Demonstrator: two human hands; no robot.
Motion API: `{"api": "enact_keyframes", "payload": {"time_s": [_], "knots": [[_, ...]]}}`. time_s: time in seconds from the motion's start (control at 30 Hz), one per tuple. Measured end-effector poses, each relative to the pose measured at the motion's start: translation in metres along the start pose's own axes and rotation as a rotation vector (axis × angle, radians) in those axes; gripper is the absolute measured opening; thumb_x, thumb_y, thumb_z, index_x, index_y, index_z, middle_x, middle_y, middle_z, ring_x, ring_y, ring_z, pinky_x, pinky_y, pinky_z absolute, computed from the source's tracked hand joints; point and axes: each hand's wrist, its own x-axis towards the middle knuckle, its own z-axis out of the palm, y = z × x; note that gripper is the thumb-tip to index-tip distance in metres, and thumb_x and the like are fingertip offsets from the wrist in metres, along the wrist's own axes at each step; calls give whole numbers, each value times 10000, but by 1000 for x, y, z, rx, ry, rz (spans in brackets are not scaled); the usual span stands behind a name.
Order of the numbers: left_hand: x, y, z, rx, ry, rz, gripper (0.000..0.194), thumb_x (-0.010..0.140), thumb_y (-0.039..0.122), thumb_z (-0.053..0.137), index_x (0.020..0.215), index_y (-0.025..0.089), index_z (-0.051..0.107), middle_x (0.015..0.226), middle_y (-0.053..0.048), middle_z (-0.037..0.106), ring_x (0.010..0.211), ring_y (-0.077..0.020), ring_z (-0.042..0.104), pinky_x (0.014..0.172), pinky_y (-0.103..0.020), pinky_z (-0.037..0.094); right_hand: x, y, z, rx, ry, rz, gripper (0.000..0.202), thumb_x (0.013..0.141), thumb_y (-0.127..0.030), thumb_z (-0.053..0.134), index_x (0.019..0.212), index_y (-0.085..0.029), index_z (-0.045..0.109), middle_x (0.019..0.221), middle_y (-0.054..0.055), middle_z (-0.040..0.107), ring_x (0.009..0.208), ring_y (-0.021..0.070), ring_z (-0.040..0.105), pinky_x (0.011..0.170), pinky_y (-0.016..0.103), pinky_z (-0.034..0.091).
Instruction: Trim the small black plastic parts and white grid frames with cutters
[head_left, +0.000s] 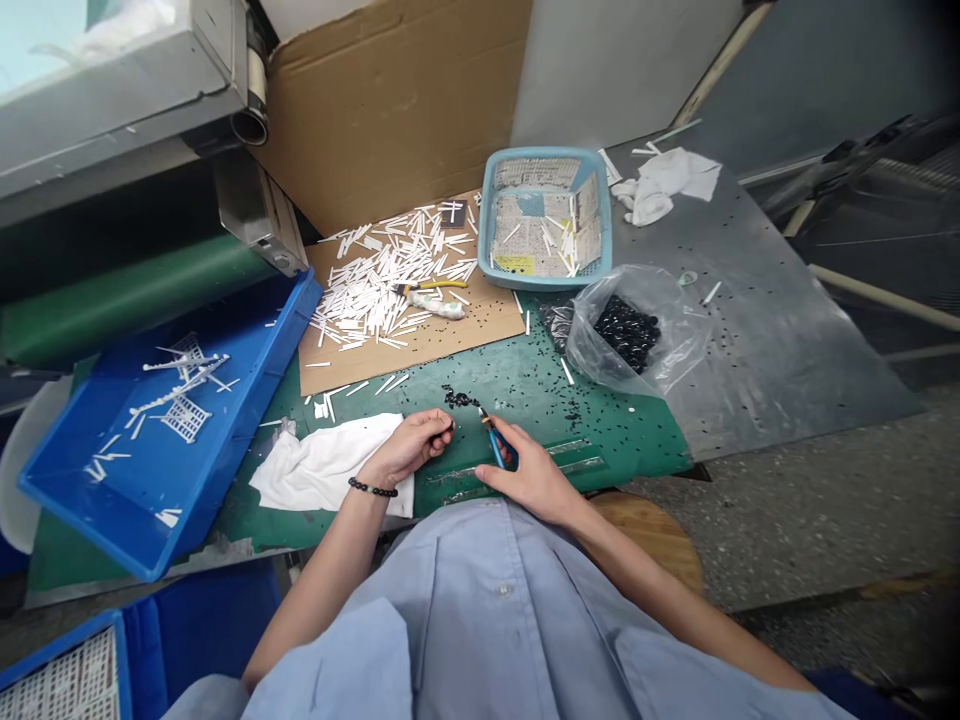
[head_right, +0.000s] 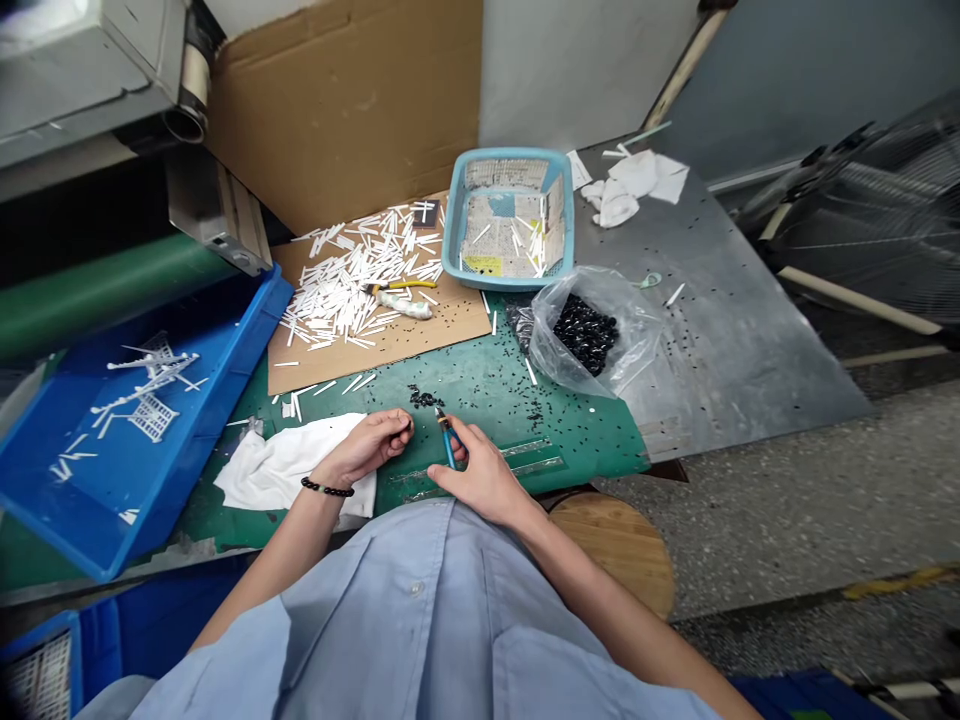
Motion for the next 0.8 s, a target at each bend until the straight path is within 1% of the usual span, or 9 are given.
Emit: {"api": "enact_keyframes", "payload": {"time_s": [0.1,0.2,0.27,0.33,0.43,0.5,0.6,0.7,0.8], "knots": [[-1,0,1,-28,-16,15,221,747,304,715,764,123,589,666,0,533,541,-45,441,486,-147,315,1,-1,-1,163,78,61,520,748,-378,682,1222,-205,558,986,33,630,870,187,587,820,335,456],[-2,-2,-1,-74,-50,30,166,764,263,677,781,117,598,675,-9,534,552,-54,457,490,-156,322,3,0,-3,435,112,71,417,764,-403,677,1120,-196,610,908,19,625,809,164,576,779,313,457],[-3,-3,-3,-120,-92,35,125,750,221,654,793,117,599,700,-26,553,566,-65,472,503,-165,335,2,-1,-6,645,92,106,444,768,-406,676,1162,-214,602,903,15,620,791,159,572,738,305,465],[-4,-3,-4,-182,-143,36,128,710,192,648,804,121,596,744,-48,579,592,-77,491,533,-178,360,0,-1,-7,823,43,202,475,775,-396,668,1211,-231,577,888,16,617,772,158,576,686,293,471],[-4,-1,-3,-264,-162,50,158,697,236,656,785,127,583,780,-58,583,612,-82,488,576,-194,387,-1,-1,-7,953,-45,335,436,805,-401,617,1199,-220,575,845,28,621,736,160,585,645,288,474],[-2,1,1,-267,-101,77,195,731,302,657,758,133,564,750,-42,557,586,-72,450,553,-192,363,1,0,-6,1001,-69,360,417,847,-445,524,1185,-205,572,848,48,633,739,176,601,662,314,490],[6,6,5,-114,98,131,259,761,384,662,756,149,552,634,20,457,504,-58,335,469,-190,238,5,1,-2,1041,-53,404,456,882,-509,392,1127,-174,581,832,79,649,754,205,627,702,362,509],[20,12,4,236,348,255,265,769,421,656,792,164,597,569,50,401,482,-76,284,473,-216,193,7,2,0,1057,-44,445,466,883,-538,381,1062,-163,590,803,90,652,741,213,634,697,369,513],[32,18,-1,643,479,419,197,769,360,658,856,184,670,561,32,466,531,-120,380,538,-245,248,6,2,0,1085,-57,393,469,885,-548,389,1101,-177,577,840,85,658,747,213,634,696,372,513]]}}
